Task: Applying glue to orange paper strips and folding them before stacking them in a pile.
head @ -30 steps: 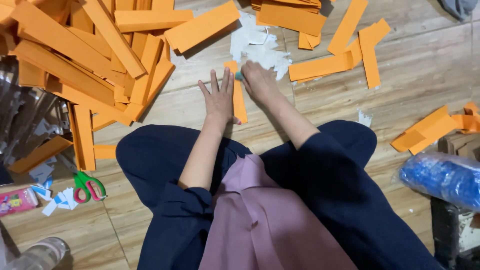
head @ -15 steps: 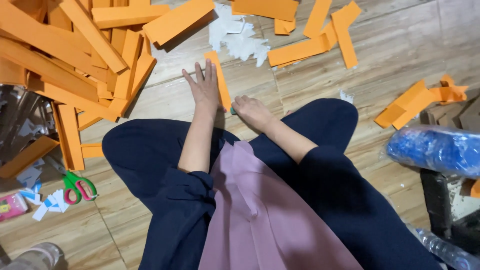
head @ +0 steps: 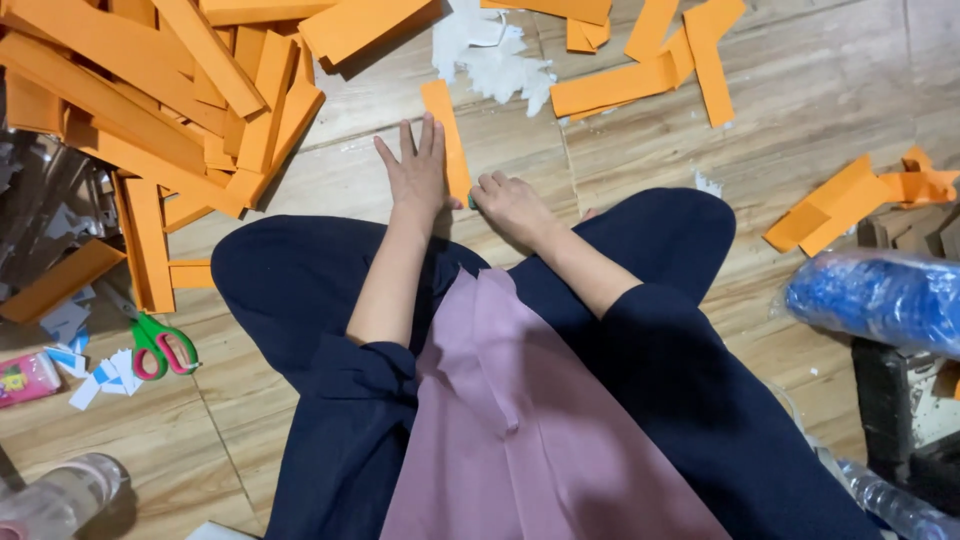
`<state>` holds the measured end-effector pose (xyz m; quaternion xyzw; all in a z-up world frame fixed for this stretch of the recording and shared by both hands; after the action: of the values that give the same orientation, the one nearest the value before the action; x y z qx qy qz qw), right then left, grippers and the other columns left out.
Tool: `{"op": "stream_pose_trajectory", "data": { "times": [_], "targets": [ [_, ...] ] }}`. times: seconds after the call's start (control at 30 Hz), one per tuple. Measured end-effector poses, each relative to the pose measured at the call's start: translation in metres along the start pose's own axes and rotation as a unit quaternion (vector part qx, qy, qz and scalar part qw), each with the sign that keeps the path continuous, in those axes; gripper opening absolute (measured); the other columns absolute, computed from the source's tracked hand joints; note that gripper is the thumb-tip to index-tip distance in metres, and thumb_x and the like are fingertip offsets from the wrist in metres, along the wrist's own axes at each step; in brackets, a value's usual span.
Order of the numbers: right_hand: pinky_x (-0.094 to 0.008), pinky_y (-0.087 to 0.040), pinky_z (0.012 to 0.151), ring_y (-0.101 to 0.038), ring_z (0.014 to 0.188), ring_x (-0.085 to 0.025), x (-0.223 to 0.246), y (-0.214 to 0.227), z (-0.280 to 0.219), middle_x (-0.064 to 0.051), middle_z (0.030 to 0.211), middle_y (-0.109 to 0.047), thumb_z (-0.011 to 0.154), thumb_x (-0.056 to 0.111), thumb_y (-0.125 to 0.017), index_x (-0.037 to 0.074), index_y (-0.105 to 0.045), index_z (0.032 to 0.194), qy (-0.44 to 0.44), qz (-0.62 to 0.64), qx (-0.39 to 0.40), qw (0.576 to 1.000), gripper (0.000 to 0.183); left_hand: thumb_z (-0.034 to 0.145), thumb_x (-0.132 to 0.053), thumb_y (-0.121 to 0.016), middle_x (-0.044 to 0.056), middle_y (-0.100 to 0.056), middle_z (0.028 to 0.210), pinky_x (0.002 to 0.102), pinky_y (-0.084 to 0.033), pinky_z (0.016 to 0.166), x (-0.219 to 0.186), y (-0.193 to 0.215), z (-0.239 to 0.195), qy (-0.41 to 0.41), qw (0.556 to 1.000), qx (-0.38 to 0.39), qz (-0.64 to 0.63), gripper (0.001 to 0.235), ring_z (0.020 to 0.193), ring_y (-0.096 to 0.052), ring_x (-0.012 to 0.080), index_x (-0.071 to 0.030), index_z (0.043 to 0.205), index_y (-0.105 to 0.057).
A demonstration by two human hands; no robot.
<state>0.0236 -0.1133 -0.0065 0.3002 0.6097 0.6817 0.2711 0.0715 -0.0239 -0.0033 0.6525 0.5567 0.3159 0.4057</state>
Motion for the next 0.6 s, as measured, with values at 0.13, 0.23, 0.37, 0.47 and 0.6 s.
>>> {"op": "stream_pose_trajectory", "data": {
  "times": [0.13, 0.23, 0.37, 0.47, 0.6],
  "targets": [
    [-0.031, -0.046, 0.053, -0.052, 0.069, -0.020, 0.006, 0.007, 0.012, -0.002, 0.072, -0.046, 0.072, 0.017, -0.052, 0.013, -0.053, 0.082, 0.072, -0.087, -0.086, 0.990, 0.011, 0.058, -0.045, -0.078, 0.004, -0.012, 0.150, 0.067, -0.004, 0.103, -0.003, 0.007, -0.002, -0.014, 1.000, 0.002, -0.022, 0.110, 0.136, -0.011, 0.0332, -0.011, 0.143, -0.017],
    [-0.030, -0.046, 0.053, -0.052, 0.068, -0.021, -0.007, 0.030, 0.038, -0.004, 0.072, -0.047, 0.073, 0.015, -0.053, 0.009, -0.056, 0.082, 0.067, -0.097, -0.101, 0.988, 0.011, 0.059, -0.049, -0.075, 0.004, -0.006, 0.150, 0.067, -0.005, 0.103, -0.001, -0.001, 0.002, -0.019, 1.000, 0.018, -0.015, 0.111, 0.136, -0.007, 0.0329, -0.011, 0.143, -0.014],
    [-0.032, -0.045, 0.054, -0.050, 0.068, -0.023, -0.029, 0.030, 0.078, -0.006, 0.073, -0.046, 0.074, 0.014, -0.053, 0.008, -0.054, 0.081, 0.076, -0.117, -0.124, 0.982, 0.010, 0.064, -0.051, -0.071, 0.004, -0.006, 0.150, 0.064, -0.011, 0.104, 0.000, 0.008, 0.002, -0.011, 1.000, 0.023, 0.013, 0.107, 0.135, -0.008, 0.0314, -0.011, 0.143, -0.012],
    [-0.032, -0.045, 0.053, -0.052, 0.067, -0.024, -0.050, 0.025, 0.106, -0.007, 0.072, -0.048, 0.073, 0.014, -0.055, 0.006, -0.056, 0.083, 0.059, -0.118, -0.137, 0.982, 0.013, 0.066, -0.047, -0.072, 0.006, -0.002, 0.150, 0.064, -0.014, 0.103, -0.001, 0.008, 0.000, -0.017, 0.999, 0.041, 0.023, 0.106, 0.135, -0.006, 0.0339, -0.009, 0.143, -0.010],
    [-0.032, -0.044, 0.046, -0.051, 0.067, -0.025, -0.074, 0.008, 0.137, -0.009, 0.075, -0.048, 0.070, 0.007, -0.058, 0.003, -0.055, 0.083, 0.034, -0.134, -0.113, 0.984, 0.014, 0.061, -0.056, -0.069, 0.008, 0.004, 0.149, 0.062, -0.017, 0.102, -0.002, -0.018, 0.015, -0.021, 0.998, 0.034, 0.056, 0.115, 0.135, -0.003, 0.0346, -0.009, 0.143, -0.003]
  ]
}}
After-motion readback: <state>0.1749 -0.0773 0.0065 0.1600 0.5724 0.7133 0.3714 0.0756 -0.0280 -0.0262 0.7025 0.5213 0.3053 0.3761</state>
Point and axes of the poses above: each hand's wrist, its own z-axis towards the middle knuckle, its own y-axis out of the back of the hand, x = y × z, the point moved 9 cm from there along z, towards the middle knuckle
